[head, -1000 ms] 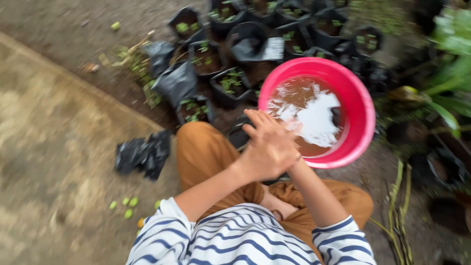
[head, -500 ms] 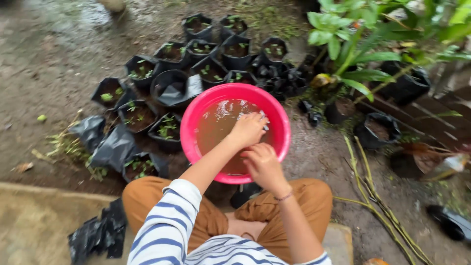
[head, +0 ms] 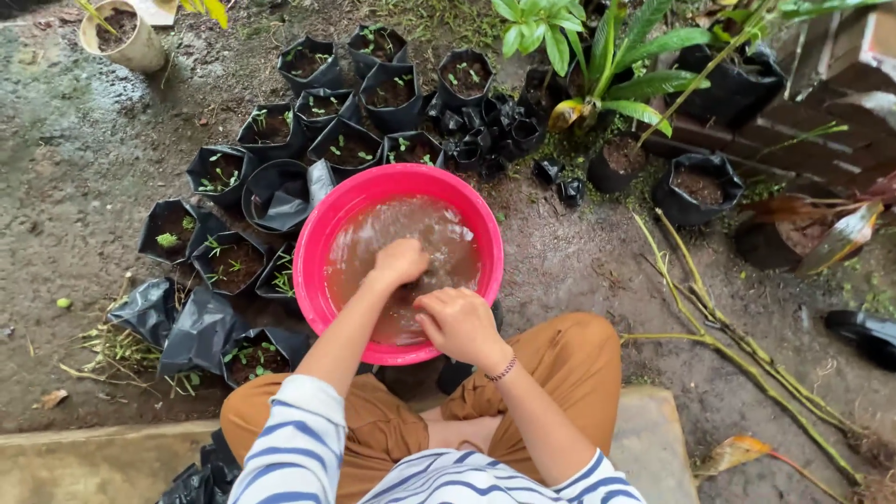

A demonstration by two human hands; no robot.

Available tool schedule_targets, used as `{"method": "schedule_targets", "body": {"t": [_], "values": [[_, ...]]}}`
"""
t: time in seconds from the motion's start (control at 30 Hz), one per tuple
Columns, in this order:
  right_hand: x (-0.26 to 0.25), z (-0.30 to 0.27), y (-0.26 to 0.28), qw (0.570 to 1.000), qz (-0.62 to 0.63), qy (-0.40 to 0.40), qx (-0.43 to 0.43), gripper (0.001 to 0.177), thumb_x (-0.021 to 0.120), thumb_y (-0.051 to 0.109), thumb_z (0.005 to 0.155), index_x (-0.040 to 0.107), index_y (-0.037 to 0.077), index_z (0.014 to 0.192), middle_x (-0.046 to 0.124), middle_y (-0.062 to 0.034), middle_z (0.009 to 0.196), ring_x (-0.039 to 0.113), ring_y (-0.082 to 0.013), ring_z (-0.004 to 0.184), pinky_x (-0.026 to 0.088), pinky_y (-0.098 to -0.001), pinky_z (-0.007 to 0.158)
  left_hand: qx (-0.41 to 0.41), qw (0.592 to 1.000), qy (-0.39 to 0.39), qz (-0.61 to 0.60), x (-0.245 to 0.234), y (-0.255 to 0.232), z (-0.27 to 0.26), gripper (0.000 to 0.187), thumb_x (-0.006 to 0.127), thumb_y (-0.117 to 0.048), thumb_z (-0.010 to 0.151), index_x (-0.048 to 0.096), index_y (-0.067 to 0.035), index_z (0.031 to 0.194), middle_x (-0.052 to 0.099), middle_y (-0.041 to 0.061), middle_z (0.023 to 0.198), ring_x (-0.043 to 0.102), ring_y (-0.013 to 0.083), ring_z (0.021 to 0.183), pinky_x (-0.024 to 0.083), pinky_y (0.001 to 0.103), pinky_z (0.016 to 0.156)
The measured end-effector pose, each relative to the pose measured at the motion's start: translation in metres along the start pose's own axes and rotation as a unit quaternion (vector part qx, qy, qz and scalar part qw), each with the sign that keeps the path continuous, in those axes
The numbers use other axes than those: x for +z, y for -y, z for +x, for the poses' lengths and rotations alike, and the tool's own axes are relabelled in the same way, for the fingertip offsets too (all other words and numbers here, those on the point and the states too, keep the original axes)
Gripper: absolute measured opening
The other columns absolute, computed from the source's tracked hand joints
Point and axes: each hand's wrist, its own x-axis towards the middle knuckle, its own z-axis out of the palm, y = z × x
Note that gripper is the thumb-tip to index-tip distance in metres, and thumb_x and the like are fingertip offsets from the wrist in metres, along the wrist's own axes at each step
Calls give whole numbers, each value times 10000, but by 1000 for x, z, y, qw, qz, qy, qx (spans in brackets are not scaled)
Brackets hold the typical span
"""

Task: Cleaning used plastic seedling bags in a bucket of water for reuse.

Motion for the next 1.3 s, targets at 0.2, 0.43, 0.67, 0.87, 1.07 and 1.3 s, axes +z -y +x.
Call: {"method": "schedule_targets", "body": {"t": [0.2, 0.43, 0.67, 0.87, 1.07, 1.3], "values": [[-7, 5, 4, 999, -6, 42, 21, 165, 640, 291, 913, 691, 147, 978, 718, -43, 869, 711, -249, 881, 533, -380, 786, -69, 929, 12, -363, -49, 2, -50, 485, 684, 25, 794, 616, 7, 1274, 521, 286, 1339, 661, 481, 1036, 665, 492, 540], [-5, 4, 6, 996, -30, 68, 41, 190, 645, 332, 890, 695, 168, 973, 699, -30, 814, 706, -247, 852, 534, -380, 769, -102, 993, -62, 12, -2, 49, -13, 463, 595, -395, 896, 745, -44, 1158, 738, 225, 1121, 699, 414, 1108, 578, 585, 891], [-6, 6, 5, 994, -31, 75, 67, 199, 636, 346, 916, 711, 201, 1031, 732, -21, 860, 722, -232, 892, 538, -370, 812, -15, 989, -121, 82, 23, 30, -10, 333, 542, -135, 905, 622, 27, 1186, 618, 290, 1172, 636, 556, 1058, 581, 647, 772], [-23, 17, 14, 983, -1, 139, 122, 241, 630, 340, 922, 718, 195, 1093, 763, -62, 982, 725, -281, 993, 549, -407, 879, -39, 995, -78, -56, -40, 8, -54, 464, 519, -413, 944, 755, -53, 1118, 734, 224, 1123, 681, 436, 1127, 552, 563, 915], [0, 56, -26, 970, 96, 65, 214, 324, 640, 267, 929, 663, 164, 1235, 733, -118, 1162, 681, -344, 1129, 529, -480, 969, 16, 919, -111, -377, -22, 22, -33, 465, 549, -409, 945, 693, -96, 1259, 654, 187, 1309, 545, 366, 1313, 408, 490, 1103], [48, 94, -98, 958, 126, 37, 255, 430, 625, 130, 901, 623, 166, 1330, 696, -141, 1224, 625, -371, 1220, 487, -493, 1049, 78, 791, -136, -591, -11, 30, -28, 407, 567, -3, 828, 695, -164, 1179, 686, 68, 1092, 649, 192, 992, 630, 313, 797]]}}
